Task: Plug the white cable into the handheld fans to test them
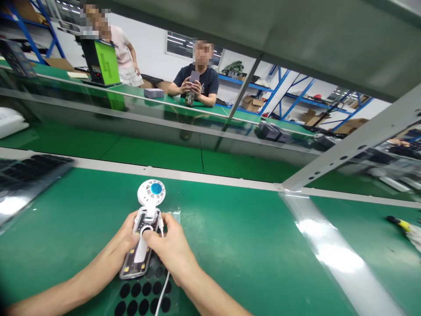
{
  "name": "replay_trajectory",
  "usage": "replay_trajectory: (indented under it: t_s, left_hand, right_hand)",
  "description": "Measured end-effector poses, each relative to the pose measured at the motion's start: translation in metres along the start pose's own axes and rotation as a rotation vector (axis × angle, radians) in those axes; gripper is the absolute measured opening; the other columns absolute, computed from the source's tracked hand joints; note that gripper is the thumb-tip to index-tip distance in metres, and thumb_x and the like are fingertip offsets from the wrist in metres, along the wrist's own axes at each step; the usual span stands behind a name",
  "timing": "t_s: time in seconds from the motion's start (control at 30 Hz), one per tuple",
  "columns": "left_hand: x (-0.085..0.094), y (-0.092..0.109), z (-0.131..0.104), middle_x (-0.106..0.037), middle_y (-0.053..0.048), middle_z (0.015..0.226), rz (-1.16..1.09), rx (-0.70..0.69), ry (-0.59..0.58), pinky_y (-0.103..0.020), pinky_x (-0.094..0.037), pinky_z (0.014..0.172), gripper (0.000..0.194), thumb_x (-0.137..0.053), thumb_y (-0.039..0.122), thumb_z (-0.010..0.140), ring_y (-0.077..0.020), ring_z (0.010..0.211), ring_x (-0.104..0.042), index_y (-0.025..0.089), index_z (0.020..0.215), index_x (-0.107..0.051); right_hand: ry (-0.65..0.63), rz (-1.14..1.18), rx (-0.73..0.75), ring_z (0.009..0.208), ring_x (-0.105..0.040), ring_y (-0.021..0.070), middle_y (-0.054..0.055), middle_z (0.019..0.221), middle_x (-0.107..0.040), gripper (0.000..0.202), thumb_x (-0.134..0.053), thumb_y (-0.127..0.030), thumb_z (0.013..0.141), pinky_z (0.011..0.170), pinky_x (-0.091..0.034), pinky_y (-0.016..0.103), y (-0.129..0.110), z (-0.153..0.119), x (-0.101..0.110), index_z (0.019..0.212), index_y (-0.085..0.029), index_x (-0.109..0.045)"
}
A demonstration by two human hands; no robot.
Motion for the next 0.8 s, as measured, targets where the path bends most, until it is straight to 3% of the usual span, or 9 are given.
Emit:
replay_trajectory:
  t_s: [0.2, 0.47, 0.8]
  left_hand:
    - [-0.003, 0.000, -0.002, -0.041, -0.009, 0.135, 0.015, -0.013, 0.038, -0.037, -0.032, 0.102, 0.045, -0.030, 0.032, 0.090, -0.0264, 0.125, -0.035, 0.017, 0.133, -0.027]
    - [-0.008, -0.001, -0.007, -0.040, -0.009, 0.135, 0.019, 0.036, 0.048, -0.041, -0.021, 0.107, 0.046, -0.027, 0.037, 0.091, -0.0276, 0.128, -0.030, 0.020, 0.134, -0.025]
    - [-0.010, -0.001, -0.014, -0.044, -0.008, 0.132, 0.032, 0.064, 0.086, -0.037, -0.028, 0.102, 0.043, -0.030, 0.039, 0.091, -0.0265, 0.118, -0.042, 0.023, 0.131, -0.029]
  right_hand:
    - [0.032, -0.029, 0.015, 0.045, -0.033, 0.0066, -0.007, 0.062, -0.043, 0.024, -0.061, -0.024, 0.070, 0.043, -0.028, 0.020, 0.001, 0.001, -0.001, 0.092, -0.019, -0.051]
    - [0.044, -0.082, 0.026, 0.053, -0.041, 0.0095, -0.005, 0.066, -0.047, 0.021, -0.058, -0.019, 0.069, 0.048, -0.032, 0.021, -0.001, 0.000, -0.002, 0.088, -0.019, -0.050]
    - [-0.011, -0.061, 0.003, 0.048, -0.033, 0.0077, -0.007, 0.063, -0.041, 0.022, -0.056, -0.019, 0.069, 0.045, -0.027, 0.021, 0.003, 0.001, -0.004, 0.089, -0.020, -0.047]
Point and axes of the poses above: each hand's wrist, its own z-axis towards the middle knuckle, its own x-axis out of the back of the hand, y = z × x, the point moved 5 cm from there along z, towards the middle knuckle
